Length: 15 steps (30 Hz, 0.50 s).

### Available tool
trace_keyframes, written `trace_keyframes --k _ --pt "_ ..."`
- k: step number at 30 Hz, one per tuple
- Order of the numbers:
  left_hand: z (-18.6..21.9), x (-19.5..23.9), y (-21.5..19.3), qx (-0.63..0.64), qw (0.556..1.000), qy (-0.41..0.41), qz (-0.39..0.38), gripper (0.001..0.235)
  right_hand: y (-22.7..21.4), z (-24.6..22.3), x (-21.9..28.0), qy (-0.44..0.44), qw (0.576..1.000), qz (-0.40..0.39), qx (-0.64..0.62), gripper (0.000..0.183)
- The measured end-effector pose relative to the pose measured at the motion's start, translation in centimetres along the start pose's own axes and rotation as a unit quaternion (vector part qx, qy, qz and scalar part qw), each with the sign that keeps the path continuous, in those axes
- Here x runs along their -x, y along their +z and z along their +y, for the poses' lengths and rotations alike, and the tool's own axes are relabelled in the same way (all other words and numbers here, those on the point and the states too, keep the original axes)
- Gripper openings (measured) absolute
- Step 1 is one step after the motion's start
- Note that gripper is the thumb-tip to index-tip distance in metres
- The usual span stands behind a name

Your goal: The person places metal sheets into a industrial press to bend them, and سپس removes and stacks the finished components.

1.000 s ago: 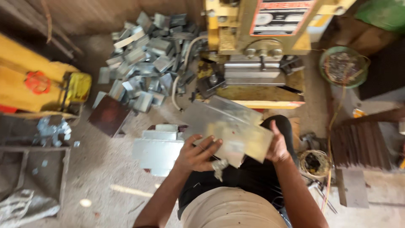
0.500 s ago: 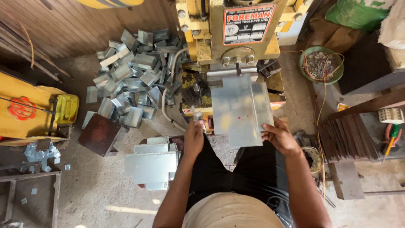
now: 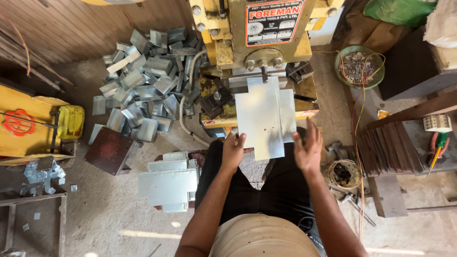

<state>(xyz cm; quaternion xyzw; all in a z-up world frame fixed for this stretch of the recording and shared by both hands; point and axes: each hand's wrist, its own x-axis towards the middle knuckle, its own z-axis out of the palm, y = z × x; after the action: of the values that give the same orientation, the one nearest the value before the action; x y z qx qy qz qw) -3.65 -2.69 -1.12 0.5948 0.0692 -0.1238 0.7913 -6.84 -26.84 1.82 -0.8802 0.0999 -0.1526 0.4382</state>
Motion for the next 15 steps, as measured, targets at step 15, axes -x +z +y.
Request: trace_keyframes --k 15 --pt "1.1 1.7 1.3 -0.244 0.953 0.136 0.115 0.063 0.2 4.3 -0.4 0.257 0.826 -0.147 -0.480 0.032"
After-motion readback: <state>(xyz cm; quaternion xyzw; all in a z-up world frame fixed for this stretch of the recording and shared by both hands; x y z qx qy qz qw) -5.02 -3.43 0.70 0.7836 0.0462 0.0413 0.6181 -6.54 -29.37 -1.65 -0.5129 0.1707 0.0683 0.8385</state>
